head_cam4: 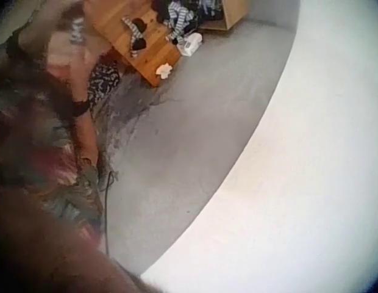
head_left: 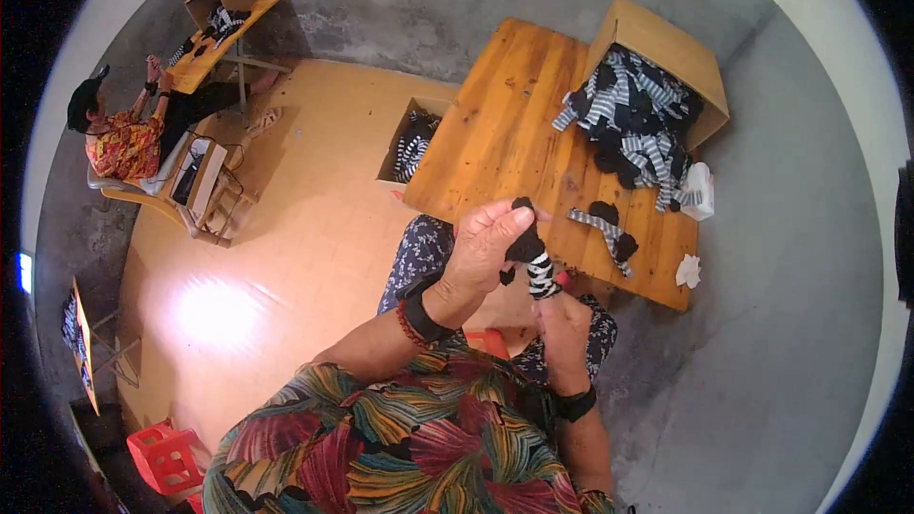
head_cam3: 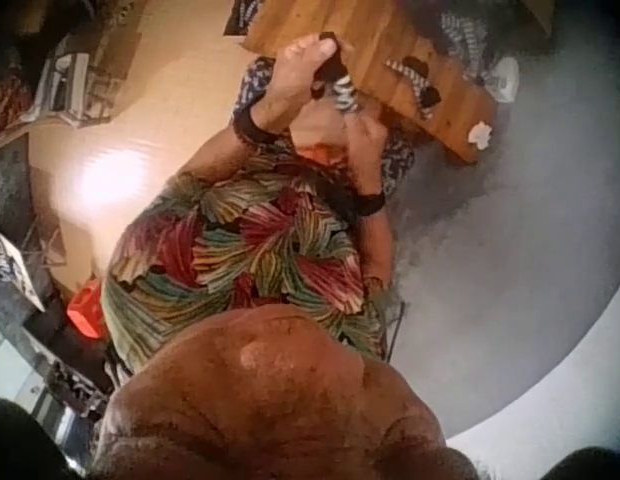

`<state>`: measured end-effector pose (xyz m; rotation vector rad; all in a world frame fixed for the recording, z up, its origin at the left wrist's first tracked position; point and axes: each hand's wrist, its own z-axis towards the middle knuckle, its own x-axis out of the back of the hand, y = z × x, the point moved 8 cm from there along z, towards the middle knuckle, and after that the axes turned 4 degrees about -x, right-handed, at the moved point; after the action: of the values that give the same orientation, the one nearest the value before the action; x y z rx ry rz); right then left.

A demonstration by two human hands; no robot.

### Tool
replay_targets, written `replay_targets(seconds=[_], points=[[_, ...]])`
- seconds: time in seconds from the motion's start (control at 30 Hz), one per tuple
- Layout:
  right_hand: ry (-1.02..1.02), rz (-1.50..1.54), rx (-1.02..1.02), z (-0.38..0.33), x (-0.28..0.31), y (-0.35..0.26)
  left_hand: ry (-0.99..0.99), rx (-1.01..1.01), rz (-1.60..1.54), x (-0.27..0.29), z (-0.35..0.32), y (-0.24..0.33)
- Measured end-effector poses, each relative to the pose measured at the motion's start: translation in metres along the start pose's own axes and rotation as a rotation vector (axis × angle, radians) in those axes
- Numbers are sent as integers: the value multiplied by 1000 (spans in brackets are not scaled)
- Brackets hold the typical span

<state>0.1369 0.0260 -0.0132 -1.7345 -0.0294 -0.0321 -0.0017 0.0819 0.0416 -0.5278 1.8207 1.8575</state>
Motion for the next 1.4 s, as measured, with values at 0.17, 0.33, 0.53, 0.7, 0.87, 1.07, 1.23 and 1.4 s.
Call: replay_targets(seconds=[0.17, 0.33, 0.53, 0.7, 0.87, 1.07, 1.23, 1.4], points=[[199, -264, 235, 5, 21, -13, 62, 7, 61, 4, 2, -19], [2, -29, -50, 9, 9, -5, 47, -36, 176, 12, 5, -22], [-351, 474, -444, -7, -24, 27, -96, 100, 168, 10, 8, -20], [-174, 127, -315, 0, -6, 25, 7, 29, 108, 22, 12, -18], [-29, -47, -169, 9, 2, 27, 159, 67, 93, 26, 6, -39], [-372, 501, -504, -8, -16, 38, -62, 186, 186, 24, 9, -39], [-130, -92, -212, 6, 33, 21, -62, 214, 320, 36, 16, -42], [-53, -580, 45, 2, 62, -5, 125, 183, 54, 65, 33, -34]])
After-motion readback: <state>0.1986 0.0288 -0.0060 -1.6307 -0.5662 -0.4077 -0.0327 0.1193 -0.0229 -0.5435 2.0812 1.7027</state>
